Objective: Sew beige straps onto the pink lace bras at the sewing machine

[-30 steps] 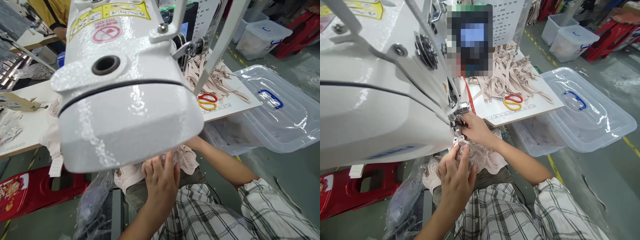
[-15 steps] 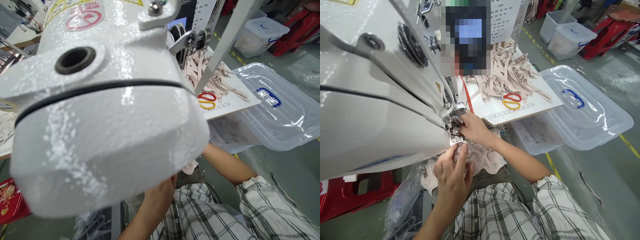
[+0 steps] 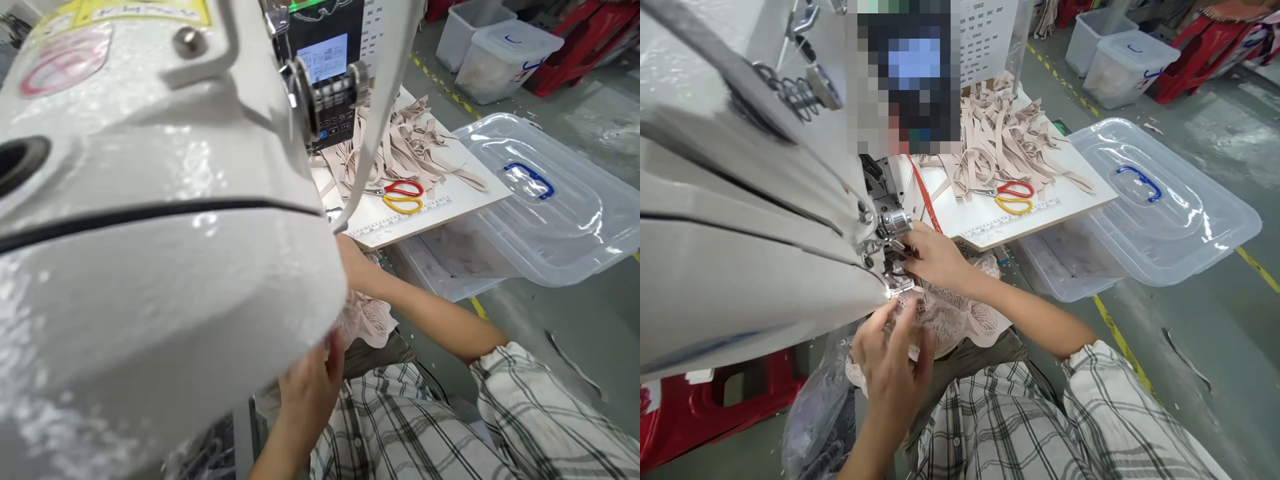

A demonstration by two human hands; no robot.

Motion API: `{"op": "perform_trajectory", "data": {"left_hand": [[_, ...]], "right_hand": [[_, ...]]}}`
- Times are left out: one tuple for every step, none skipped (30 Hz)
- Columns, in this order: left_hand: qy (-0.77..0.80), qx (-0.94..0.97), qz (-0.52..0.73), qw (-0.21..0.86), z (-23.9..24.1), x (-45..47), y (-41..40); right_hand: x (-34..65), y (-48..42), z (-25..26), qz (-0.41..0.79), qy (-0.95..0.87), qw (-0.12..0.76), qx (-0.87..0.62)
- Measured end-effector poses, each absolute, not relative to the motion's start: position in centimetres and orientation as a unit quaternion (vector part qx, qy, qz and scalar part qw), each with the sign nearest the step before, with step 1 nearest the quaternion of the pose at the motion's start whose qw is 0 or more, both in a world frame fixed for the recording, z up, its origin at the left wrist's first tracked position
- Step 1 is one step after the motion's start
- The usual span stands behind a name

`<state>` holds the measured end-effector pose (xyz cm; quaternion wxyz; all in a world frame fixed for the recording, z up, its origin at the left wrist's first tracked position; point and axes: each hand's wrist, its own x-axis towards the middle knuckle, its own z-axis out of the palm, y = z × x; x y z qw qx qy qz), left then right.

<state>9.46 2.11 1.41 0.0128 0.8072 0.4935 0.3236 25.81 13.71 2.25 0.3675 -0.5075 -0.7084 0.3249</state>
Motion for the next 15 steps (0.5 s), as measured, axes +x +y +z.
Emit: {"op": "perform_trajectory", "data": {"left_hand": [[0.490,0.803,0.339,-0.009,1.3,9.2,2.2],[0.491,0.796,0.353,-0.021,1.3,8.9,2.3],[0.500,0.786,0.363,-0.017,1.1,8.5,2.4],[0.515,0.773,0.369,0.002,1.0,8.2,2.5],[0.536,0.756,0.374,0.034,0.8,7.8,2.6],[0.560,0.733,0.380,0.075,0.6,7.5,2.6],[0.584,0.704,0.386,0.121,0.4,7.3,2.7],[0.604,0.672,0.394,0.167,0.2,7.1,2.8],[0.620,0.639,0.404,0.209,0.0,7.0,2.9],[0.632,0.609,0.413,0.245,-0.2,7.0,3.1],[0.640,0.582,0.421,0.273,-0.3,7.0,3.2],[0.644,0.563,0.427,0.292,-0.4,7.0,3.3],[0.646,0.551,0.432,0.304,-0.4,7.1,3.4],[0.646,0.545,0.434,0.312,-0.4,7.2,3.5],[0.645,0.542,0.434,0.318,-0.3,7.2,3.5]], "right_hand": [[25.8,13.7,2.0,0.317,-0.706,0.375,-0.510],[25.8,13.7,1.8,0.307,-0.705,0.385,-0.510],[25.8,13.7,1.7,0.296,-0.706,0.397,-0.506],[25.8,13.6,1.5,0.287,-0.707,0.409,-0.501],[25.8,13.6,1.4,0.279,-0.707,0.420,-0.496],[25.8,13.5,1.3,0.273,-0.708,0.428,-0.491],[25.7,13.5,1.3,0.270,-0.708,0.432,-0.489],[25.6,13.4,1.3,0.269,-0.708,0.432,-0.489],[25.6,13.4,1.3,0.268,-0.709,0.429,-0.491],[25.5,13.3,1.3,0.266,-0.711,0.425,-0.493],[25.5,13.3,1.4,0.265,-0.712,0.423,-0.494],[25.5,13.3,1.4,0.266,-0.711,0.422,-0.495],[25.5,13.3,1.5,0.269,-0.710,0.422,-0.495],[25.5,13.2,1.5,0.273,-0.708,0.423,-0.495],[25.5,13.2,1.5,0.278,-0.705,0.424,-0.495]]}}
